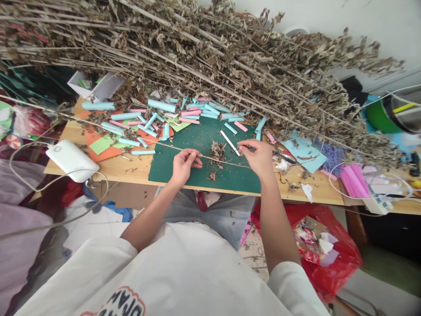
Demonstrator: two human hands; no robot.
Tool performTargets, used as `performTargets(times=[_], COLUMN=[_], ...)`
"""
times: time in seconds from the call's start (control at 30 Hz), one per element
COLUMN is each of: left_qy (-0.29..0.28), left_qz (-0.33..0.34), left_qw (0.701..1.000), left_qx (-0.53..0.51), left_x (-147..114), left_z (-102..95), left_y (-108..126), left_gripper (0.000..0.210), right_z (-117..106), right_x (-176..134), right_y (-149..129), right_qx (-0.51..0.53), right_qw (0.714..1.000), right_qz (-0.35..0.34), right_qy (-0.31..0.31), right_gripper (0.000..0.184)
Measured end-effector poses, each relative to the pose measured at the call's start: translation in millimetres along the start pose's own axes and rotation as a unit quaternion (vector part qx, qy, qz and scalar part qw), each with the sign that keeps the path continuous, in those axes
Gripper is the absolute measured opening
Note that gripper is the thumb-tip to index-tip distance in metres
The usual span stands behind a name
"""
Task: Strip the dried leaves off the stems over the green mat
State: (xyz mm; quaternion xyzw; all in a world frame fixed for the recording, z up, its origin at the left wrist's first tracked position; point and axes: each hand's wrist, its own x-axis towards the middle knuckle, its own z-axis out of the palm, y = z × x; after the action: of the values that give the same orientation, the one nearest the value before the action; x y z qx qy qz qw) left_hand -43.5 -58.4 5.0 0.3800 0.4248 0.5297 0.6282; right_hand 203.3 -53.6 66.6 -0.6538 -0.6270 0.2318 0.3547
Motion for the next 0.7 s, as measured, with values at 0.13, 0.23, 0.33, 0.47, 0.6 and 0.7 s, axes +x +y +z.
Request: performTargets(times=[0.13,0.23,0.33,0.47,0.6,0.7], left_qy=[0.002,0.000,0.002,0.002,0.003,0.002], left_qz=[0.006,0.008,0.004,0.001,0.007,0.010], left_qw=[1.000,1.000,1.000,1.000,1.000,1.000], left_qx=[-0.003,-0.011,-0.009,-0.004,-0.002,0.009], left_x=[0,0,0,-1,-1,-1], left_z=[-0.3,-0.9,-0.8,-0.4,-0.2,0.3], left_y=[0,0,1,2,1,1], left_gripper=[0.034,0.035,0.036,0.035,0.034,0.034], right_z=[-1,-14,-34,-50,-46,-36], right_x=[2,2,-3,-19,-37,-50], right_y=[-10,-6,1,2,0,0], right_qx=[0.070,0.055,-0.013,-0.105,-0.138,-0.148], right_qw=[0.997,0.998,1.000,0.994,0.987,0.976], right_qz=[-0.001,-0.014,-0.016,-0.028,-0.063,-0.083], right_qy=[-0.041,-0.033,-0.003,-0.027,0.051,0.134], right_gripper=[0.034,0.034,0.028,0.020,0.018,0.020])
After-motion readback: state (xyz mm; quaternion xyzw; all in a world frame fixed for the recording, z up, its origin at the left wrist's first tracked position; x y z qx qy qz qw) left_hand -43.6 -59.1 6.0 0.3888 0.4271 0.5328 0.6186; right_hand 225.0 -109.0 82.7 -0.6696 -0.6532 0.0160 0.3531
